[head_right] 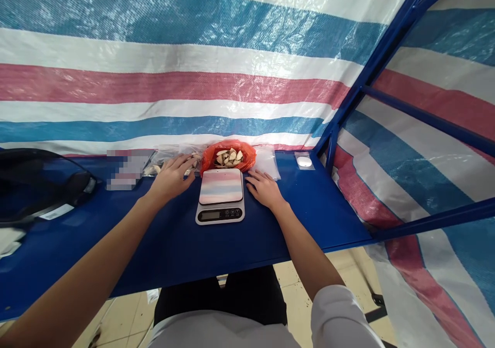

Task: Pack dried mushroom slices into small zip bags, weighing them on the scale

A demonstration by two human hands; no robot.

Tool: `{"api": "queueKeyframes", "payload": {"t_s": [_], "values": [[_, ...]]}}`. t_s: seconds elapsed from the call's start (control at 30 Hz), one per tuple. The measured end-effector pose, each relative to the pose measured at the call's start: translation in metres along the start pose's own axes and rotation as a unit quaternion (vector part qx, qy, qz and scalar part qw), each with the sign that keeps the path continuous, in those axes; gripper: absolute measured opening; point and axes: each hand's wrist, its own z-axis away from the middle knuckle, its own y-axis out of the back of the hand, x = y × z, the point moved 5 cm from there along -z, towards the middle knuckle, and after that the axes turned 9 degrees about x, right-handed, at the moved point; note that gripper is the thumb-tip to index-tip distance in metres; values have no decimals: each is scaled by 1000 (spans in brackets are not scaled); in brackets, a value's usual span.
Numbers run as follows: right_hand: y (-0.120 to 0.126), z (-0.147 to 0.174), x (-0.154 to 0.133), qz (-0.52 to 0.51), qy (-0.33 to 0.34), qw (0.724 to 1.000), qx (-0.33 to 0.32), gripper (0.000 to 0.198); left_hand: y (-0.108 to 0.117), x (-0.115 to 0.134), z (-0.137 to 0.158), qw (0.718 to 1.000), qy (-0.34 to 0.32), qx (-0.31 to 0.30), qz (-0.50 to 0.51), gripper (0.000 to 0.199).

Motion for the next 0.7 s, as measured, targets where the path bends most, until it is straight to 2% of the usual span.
{"api": "queueKeyframes", "payload": {"t_s": [0.1, 0.2, 0.57, 0.7], "values": [[-2, 2, 0, -8, -3, 1000, 4, 34, -12, -7, -4, 999, -4, -50, -19, 56], [-4, 3, 0, -13, -3, 1000, 3, 35, -20, -11, -6, 997, -11, -68, -35, 57], [-6, 3, 2, -26, -9, 1000, -3, 36, -20, -25, -12, 999, -23, -30, 20, 44], [-6, 3, 2, -24, -9, 1000, -6, 35, -18, -29, -11, 999, -14, 7, 33, 40]]}}
